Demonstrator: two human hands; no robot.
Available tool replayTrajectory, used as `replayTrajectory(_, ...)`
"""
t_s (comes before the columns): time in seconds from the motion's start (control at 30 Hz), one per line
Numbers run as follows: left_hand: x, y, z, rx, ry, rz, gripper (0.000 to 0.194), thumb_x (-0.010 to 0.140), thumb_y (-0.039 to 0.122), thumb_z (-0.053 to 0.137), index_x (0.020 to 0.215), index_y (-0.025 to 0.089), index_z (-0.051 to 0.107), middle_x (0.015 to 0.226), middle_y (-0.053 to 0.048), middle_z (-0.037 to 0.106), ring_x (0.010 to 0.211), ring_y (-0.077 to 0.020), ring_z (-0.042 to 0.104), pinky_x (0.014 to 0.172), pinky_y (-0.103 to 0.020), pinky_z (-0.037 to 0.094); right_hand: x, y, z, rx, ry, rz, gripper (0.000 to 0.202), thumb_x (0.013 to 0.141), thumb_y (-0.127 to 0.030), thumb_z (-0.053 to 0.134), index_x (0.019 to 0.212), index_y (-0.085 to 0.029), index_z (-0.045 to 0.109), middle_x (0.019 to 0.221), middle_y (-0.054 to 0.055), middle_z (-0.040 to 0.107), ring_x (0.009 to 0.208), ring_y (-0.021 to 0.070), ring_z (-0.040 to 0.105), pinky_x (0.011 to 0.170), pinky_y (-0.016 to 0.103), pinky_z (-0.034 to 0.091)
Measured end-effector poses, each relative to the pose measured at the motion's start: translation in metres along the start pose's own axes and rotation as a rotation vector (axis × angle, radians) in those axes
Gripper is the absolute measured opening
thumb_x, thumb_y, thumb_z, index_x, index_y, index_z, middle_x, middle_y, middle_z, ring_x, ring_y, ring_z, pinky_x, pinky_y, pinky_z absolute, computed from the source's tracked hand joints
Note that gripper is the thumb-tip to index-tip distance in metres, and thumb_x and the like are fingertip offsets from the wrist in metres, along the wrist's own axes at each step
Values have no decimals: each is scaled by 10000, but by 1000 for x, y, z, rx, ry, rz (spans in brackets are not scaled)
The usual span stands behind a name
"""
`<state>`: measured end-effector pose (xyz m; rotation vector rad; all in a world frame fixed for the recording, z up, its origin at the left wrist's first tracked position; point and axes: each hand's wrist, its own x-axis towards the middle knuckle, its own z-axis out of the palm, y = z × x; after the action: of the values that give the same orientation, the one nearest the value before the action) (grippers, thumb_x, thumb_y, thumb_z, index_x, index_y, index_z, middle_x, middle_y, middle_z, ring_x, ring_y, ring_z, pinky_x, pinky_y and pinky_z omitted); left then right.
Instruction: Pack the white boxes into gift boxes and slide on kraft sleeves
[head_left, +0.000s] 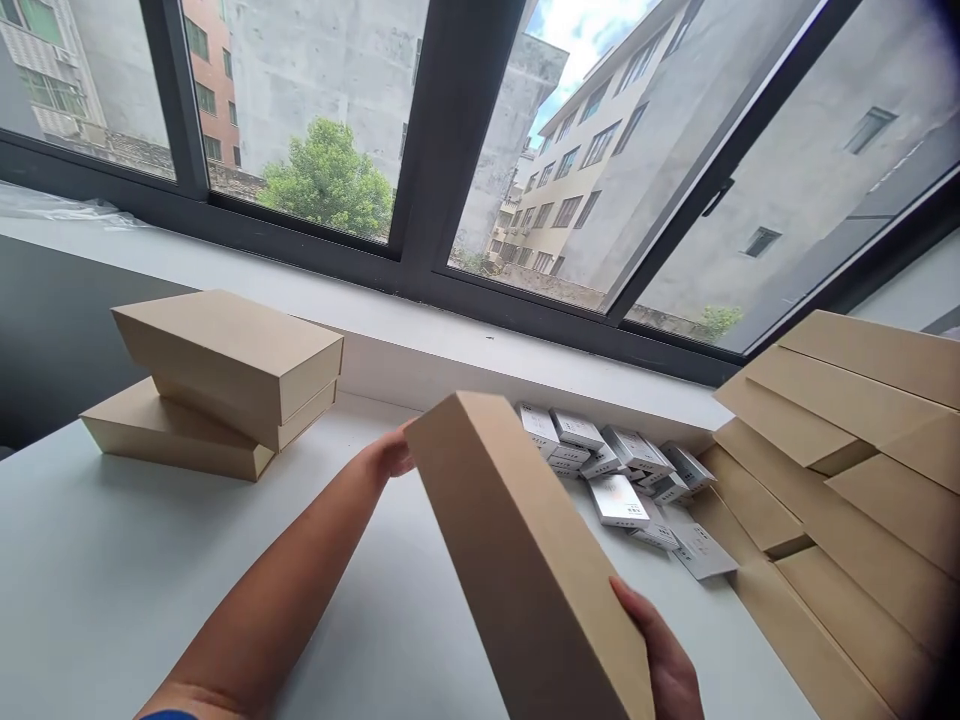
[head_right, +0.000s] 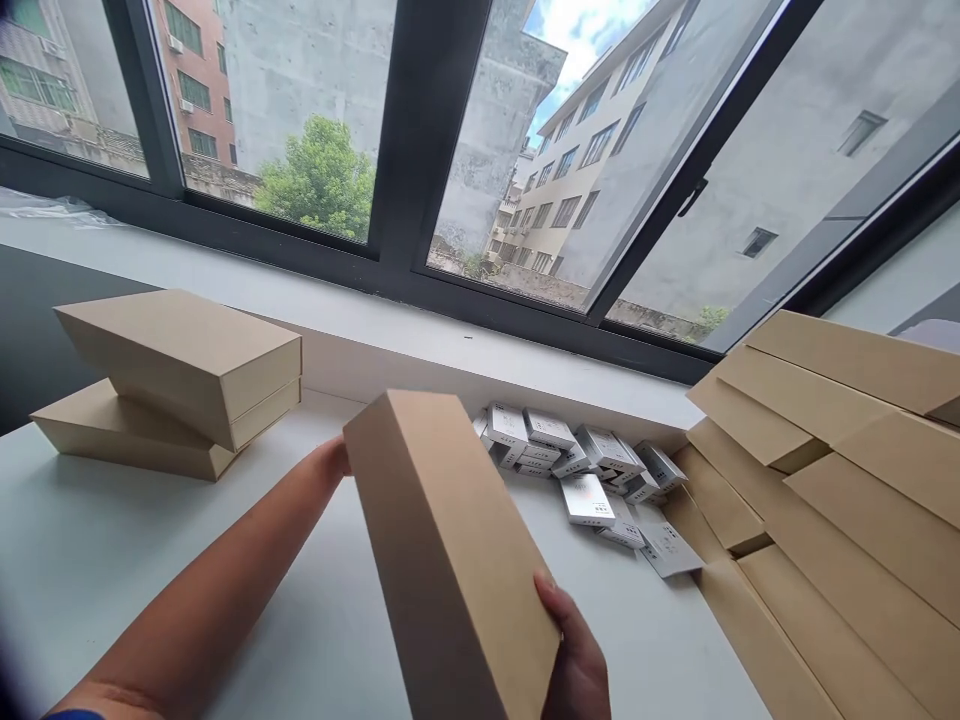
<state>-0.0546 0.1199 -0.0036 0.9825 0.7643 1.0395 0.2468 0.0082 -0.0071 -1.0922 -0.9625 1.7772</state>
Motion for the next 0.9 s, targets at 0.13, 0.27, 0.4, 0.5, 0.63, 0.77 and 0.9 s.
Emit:
replayTrajectory(0.13,13,-33,-29,-84,67,-57,503,834,547,669,1160,168,616,1263,-141,658,1142,-279,635,967,-407,510,43,-66,60,-7,34,-503,335,852,-502,604,1067,-265,703,1059,56,731,1028,335,689,898,508,574)
replayTrajectory(0.27,23,-55,-54,-178,166,-116,560,843,586,644,1181,152,531,1383,-204,558,1177,-290,628,963,-422,542,96,-119,138,49,-59,-622,367,834,-440,572,1127,-224,613,1051,41,666,952,253,654,775,389,583)
replayTrajectory(0.4,31,-60,-68,-251,253,-113,453,902,532,575,1173,176,503,1450,-202,496,1192,-272,625,947,-424,571,143,-128,227,149,-235,-477,433,795,-490,607,1167,-271,569,1054,15,636,921,209,608,724,331,556)
replayTrajectory(0.5,33,-60,-68,-269,263,-102,406,893,487,592,1140,168,547,1359,-195,578,1159,-287,647,937,-437,576,168,-112,283,144,-311,-389,414,771,-500,637,1111,-269,591,1013,10,618,922,200,581,750,322,532)
replayTrajectory(0.63,28,-57,-60,-274,280,-70,325,866,395,630,1098,168,615,1195,-157,681,1100,-286,664,940,-442,568,193,-93,329,-46,-194,-395,267,809,-442,594,998,-254,603,951,0,578,918,200,549,812,343,487)
replayTrajectory(0.77,24,-53,-55,-287,312,-65,280,827,279,677,1088,187,634,1087,-115,719,1035,-284,679,914,-463,574,210,-82,351,-152,-142,-410,147,839,-349,566,937,-241,586,945,-1,571,962,213,540,897,372,450)
replayTrajectory(0.9,27,-51,-58,-314,293,-85,304,825,321,713,1087,182,644,1125,-136,715,1064,-311,681,891,-462,586,206,-79,345,-236,-179,-529,267,898,-450,566,1006,-206,564,1029,49,594,1090,265,545,994,460,419)
